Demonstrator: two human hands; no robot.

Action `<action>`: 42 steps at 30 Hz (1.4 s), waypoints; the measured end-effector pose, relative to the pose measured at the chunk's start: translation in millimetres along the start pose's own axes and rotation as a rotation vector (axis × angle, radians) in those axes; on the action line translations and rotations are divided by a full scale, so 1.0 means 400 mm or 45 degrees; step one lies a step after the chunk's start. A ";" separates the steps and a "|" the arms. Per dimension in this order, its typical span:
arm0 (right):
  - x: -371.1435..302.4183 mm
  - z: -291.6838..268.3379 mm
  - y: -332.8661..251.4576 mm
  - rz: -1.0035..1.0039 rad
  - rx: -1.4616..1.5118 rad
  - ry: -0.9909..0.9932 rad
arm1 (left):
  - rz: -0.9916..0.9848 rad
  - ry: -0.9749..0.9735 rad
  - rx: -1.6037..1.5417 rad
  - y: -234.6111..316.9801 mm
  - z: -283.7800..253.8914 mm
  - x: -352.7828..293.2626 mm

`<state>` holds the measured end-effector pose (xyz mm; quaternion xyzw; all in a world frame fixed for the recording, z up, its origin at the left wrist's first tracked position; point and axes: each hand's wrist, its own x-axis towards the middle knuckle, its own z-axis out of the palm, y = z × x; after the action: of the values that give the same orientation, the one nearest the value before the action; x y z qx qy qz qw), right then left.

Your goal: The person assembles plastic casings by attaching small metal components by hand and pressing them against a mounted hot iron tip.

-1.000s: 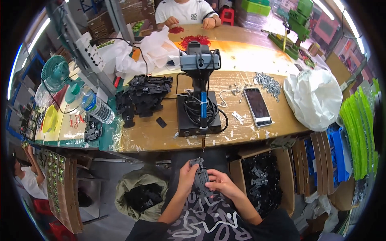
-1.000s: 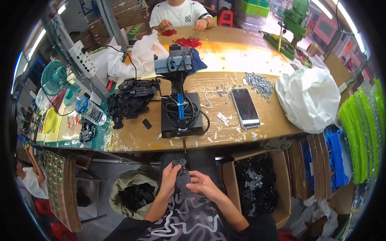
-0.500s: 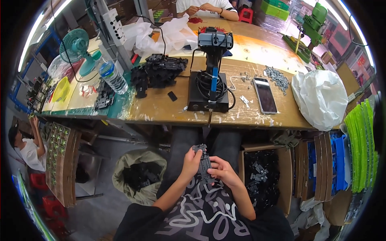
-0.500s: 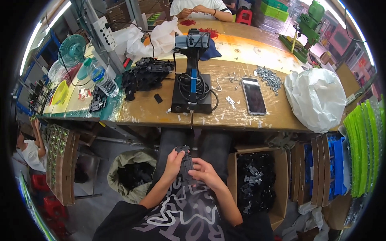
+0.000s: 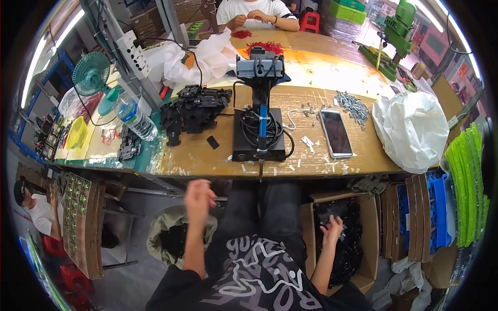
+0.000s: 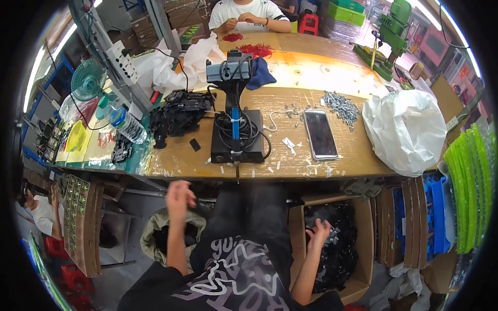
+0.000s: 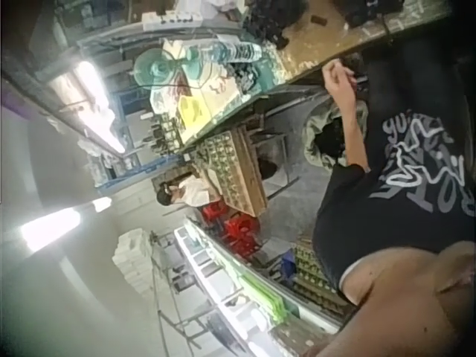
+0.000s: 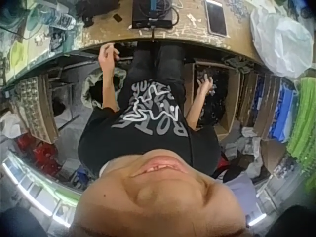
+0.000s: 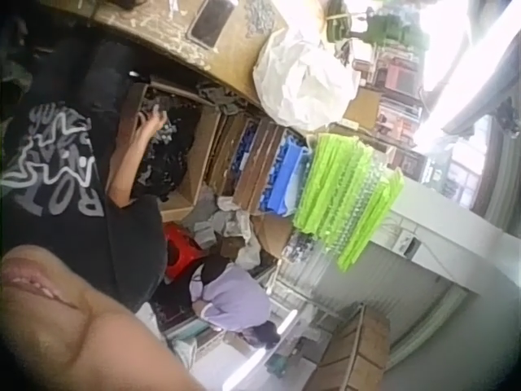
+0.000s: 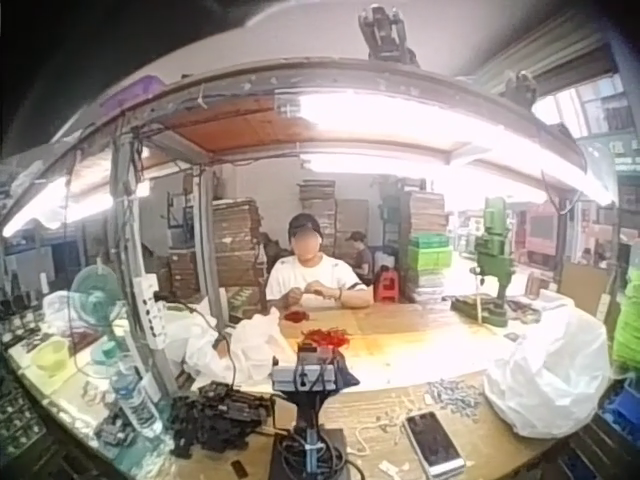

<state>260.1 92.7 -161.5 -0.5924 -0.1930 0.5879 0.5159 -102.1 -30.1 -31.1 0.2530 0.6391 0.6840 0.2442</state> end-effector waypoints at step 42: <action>0.421 0.432 -0.492 -1.624 -1.153 0.155 | 0.902 0.315 1.294 -0.001 -0.114 0.442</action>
<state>219.1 377.1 -41.6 -0.5510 -0.6882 0.0088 0.4719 -265.1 52.0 -27.8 0.4528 0.7852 0.3584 -0.2234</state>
